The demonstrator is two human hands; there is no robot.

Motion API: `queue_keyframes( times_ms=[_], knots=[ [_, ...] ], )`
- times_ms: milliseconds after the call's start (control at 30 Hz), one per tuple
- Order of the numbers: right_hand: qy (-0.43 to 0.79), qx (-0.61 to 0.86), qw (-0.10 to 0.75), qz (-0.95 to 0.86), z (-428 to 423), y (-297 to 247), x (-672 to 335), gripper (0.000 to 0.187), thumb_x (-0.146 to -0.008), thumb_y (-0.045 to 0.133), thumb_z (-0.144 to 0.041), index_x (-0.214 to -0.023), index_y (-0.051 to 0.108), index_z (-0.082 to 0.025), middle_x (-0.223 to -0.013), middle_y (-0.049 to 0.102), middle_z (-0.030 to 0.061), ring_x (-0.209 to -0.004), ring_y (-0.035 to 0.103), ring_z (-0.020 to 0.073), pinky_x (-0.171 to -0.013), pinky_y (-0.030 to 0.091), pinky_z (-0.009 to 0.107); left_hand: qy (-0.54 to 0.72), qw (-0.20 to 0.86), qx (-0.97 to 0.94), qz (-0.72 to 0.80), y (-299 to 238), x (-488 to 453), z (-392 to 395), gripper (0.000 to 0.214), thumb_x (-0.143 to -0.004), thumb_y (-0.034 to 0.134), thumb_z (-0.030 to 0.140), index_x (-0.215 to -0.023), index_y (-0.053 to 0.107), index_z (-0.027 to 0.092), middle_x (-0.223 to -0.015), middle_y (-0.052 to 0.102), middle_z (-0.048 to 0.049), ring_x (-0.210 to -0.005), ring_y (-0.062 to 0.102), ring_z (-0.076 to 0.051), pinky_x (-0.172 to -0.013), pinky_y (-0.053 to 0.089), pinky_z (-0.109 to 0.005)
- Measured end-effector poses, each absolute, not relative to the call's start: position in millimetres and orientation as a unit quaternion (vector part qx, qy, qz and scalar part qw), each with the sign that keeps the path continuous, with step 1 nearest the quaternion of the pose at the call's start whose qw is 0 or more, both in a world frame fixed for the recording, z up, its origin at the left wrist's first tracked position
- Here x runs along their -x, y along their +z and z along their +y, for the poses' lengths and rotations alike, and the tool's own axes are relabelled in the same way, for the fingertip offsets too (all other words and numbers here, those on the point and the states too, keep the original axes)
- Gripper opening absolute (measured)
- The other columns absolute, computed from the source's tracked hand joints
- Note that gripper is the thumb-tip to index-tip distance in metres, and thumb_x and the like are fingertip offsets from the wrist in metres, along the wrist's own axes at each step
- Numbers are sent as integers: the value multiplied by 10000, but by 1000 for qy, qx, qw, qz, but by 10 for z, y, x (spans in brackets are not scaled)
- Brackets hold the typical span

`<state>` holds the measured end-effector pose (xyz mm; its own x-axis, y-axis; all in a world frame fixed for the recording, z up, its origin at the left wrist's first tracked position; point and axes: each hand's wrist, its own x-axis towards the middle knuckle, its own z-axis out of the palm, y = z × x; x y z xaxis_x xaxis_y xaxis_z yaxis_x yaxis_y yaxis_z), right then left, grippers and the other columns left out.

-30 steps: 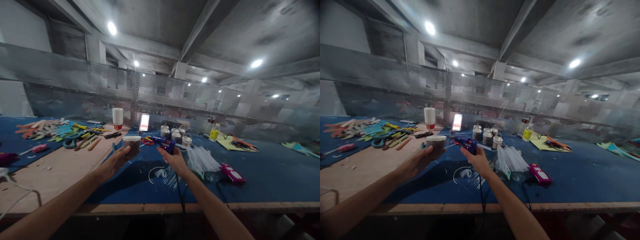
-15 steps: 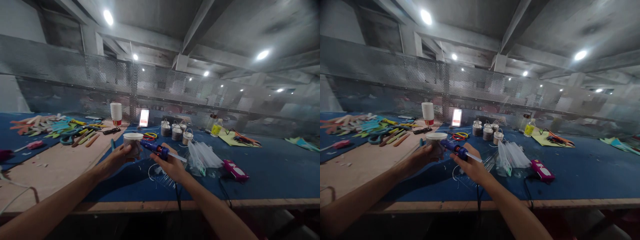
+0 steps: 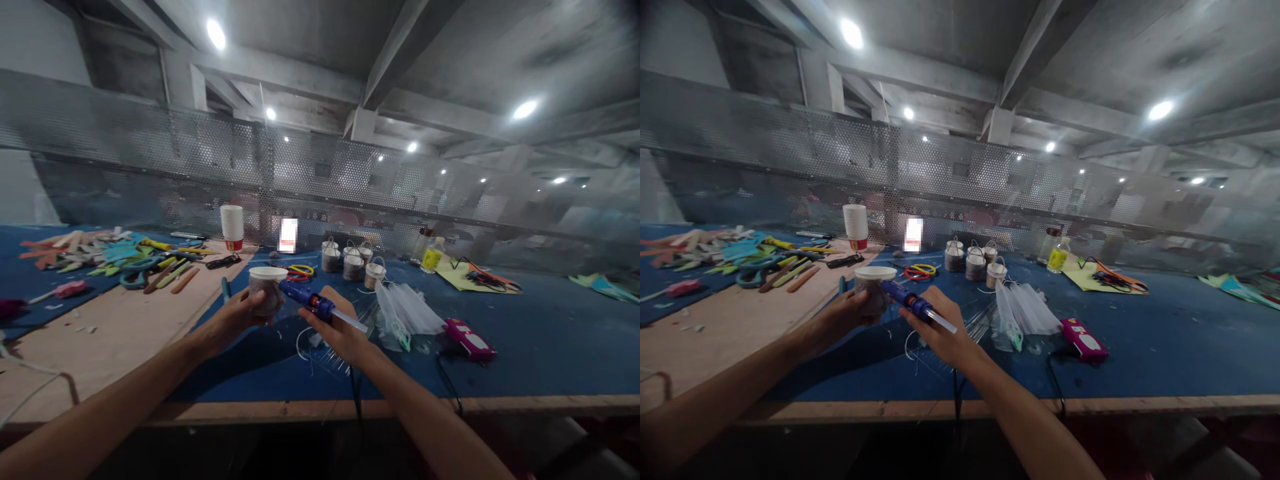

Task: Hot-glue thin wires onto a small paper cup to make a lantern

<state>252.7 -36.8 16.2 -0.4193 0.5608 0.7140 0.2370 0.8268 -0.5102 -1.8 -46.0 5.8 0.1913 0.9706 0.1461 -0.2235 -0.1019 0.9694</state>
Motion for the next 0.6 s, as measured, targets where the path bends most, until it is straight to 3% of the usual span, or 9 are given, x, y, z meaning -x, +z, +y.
queue_keyframes(
  times_ms=[600],
  knots=[
    [133,238,456,-847,-389,156,-2557,218,-1018,606,-401,-887,567,-232,-895,581,22,-801,572,177,-705,438,312,525,564,-530,354,78,-4,-485,411,-858,757,525,-1091,733,186,-935,744,-79,-705,625,-190,-629,437,-309]
  ],
)
